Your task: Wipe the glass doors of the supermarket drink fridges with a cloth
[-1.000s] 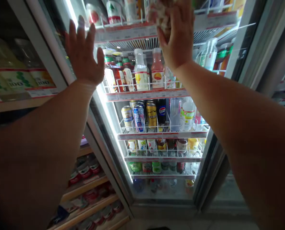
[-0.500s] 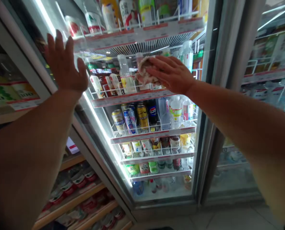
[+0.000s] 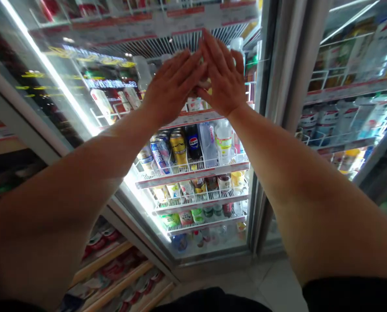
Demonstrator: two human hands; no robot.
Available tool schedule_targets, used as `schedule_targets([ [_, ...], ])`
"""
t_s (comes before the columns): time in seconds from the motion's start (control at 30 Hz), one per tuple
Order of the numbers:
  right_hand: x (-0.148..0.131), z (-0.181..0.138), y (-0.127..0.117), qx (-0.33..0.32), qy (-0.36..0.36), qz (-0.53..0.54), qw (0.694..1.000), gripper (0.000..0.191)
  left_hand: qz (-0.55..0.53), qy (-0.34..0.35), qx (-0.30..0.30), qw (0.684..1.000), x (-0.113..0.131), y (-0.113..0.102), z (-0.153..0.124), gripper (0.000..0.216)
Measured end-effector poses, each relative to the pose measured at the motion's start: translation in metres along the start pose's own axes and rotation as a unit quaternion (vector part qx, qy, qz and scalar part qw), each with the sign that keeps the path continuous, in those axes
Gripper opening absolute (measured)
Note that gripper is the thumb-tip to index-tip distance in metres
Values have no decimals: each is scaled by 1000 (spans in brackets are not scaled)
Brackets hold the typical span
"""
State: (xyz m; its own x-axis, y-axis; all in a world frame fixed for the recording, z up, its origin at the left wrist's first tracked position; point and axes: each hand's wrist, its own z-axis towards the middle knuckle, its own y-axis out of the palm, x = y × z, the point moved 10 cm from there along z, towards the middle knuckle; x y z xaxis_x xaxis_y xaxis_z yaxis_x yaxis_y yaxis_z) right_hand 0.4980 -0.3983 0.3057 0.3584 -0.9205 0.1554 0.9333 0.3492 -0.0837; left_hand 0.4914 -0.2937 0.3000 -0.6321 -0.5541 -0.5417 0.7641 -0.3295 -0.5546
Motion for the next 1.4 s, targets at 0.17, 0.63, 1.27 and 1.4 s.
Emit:
schedule_targets([
  [0.17, -2, -2, -11, 12, 15, -44, 999, 63, 41, -49, -17, 998, -43, -10, -22, 48],
  [0.63, -4, -1, -1, -48, 16, -77, 996, 56, 173, -43, 8, 984, -82, -36, -50, 55],
  [1.27, 0, 1, 1, -36, 47, -10, 998, 61, 163, -131, 172, 963, -135, -66, -77, 55],
  [1.4, -2, 2, 0, -34, 33, -33, 998, 61, 93, -61, 25, 994, -81, -22, -81, 56],
])
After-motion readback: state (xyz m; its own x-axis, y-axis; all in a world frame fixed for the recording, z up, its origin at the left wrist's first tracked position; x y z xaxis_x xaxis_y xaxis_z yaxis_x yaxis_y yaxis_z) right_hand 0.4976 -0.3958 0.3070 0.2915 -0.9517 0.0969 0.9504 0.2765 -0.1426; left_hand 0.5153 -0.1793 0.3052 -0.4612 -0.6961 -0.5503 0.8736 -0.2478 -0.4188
